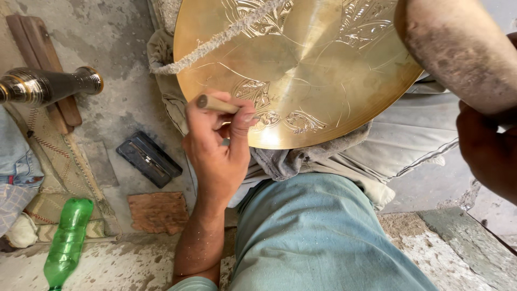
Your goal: The person is sitting on the floor and using a wooden mallet and a metal chisel to engrave a floral pattern onto a large brass plate. The plate is resting on a cloth on their lap. The person repeatedly strikes the chisel to deepen the engraved lines.
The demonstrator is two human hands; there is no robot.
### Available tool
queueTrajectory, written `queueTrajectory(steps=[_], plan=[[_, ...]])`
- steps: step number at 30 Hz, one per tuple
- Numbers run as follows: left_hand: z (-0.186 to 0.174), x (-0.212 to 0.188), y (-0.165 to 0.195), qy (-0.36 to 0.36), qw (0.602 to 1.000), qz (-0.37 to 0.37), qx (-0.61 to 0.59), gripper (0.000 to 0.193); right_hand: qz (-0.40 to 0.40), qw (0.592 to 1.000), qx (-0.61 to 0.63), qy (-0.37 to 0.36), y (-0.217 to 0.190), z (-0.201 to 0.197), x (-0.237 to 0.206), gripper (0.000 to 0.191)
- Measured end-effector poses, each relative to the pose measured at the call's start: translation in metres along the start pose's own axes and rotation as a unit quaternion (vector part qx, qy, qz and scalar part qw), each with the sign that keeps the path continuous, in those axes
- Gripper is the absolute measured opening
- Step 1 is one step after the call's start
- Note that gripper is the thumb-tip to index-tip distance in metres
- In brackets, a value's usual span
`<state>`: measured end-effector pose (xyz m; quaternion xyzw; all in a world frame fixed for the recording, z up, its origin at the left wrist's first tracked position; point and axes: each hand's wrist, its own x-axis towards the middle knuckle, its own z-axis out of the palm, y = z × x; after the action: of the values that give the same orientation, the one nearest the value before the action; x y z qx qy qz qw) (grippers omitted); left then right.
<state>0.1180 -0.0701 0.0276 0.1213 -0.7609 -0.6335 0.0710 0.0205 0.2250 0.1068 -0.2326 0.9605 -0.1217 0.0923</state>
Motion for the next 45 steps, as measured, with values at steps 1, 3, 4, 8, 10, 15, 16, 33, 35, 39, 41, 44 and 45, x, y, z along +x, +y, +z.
queueTrajectory(steps=[1,3,4,8,10,15,16,33,35,39,41,44,45], plan=[[-0.001,0.000,0.001,-0.001,1.000,0.002,0.006,0.031,-0.002,1.000,0.005,0.004,0.002,0.000,0.000,0.057],[-0.002,0.000,0.003,-0.002,1.000,0.004,0.017,0.032,-0.004,1.000,0.016,0.007,0.003,0.000,-0.002,0.056],[-0.001,0.001,0.003,-0.010,1.000,-0.001,0.026,0.032,-0.004,1.000,0.022,0.007,0.004,0.000,-0.003,0.056],[0.006,0.003,0.006,-0.021,0.999,-0.015,0.030,0.033,-0.004,0.999,0.038,0.008,0.005,0.000,-0.006,0.056],[0.008,0.004,0.007,-0.020,0.999,-0.018,0.018,0.033,-0.004,0.999,0.048,0.010,0.007,0.000,-0.008,0.055],[0.018,0.005,0.004,-0.048,0.998,-0.016,0.030,0.032,0.001,0.998,0.059,0.015,0.009,-0.002,-0.011,0.055],[0.023,0.006,0.001,-0.063,0.997,-0.001,0.047,0.031,0.002,0.998,0.061,0.014,0.010,-0.003,-0.011,0.054],[0.052,0.006,-0.031,-0.128,0.979,0.098,0.122,0.032,-0.017,0.995,0.098,0.015,-0.004,-0.008,0.003,0.052],[0.053,0.005,-0.032,-0.124,0.979,0.097,0.128,0.030,-0.011,0.993,0.115,0.023,-0.011,-0.011,0.007,0.052],[0.053,0.002,-0.031,-0.127,0.968,0.115,0.183,0.024,-0.124,0.981,-0.148,0.028,-0.020,-0.018,0.020,0.049],[0.054,0.001,-0.029,-0.116,0.974,0.108,0.162,0.025,-0.107,0.990,-0.084,0.031,-0.023,-0.023,0.023,0.056],[0.056,0.002,-0.027,-0.100,0.984,0.082,0.120,0.026,-0.032,0.999,0.005,0.032,-0.027,-0.021,0.026,0.062],[0.056,0.002,-0.026,-0.096,0.987,0.071,0.103,0.027,-0.035,0.999,-0.016,0.031,-0.026,-0.022,0.028,0.063]])
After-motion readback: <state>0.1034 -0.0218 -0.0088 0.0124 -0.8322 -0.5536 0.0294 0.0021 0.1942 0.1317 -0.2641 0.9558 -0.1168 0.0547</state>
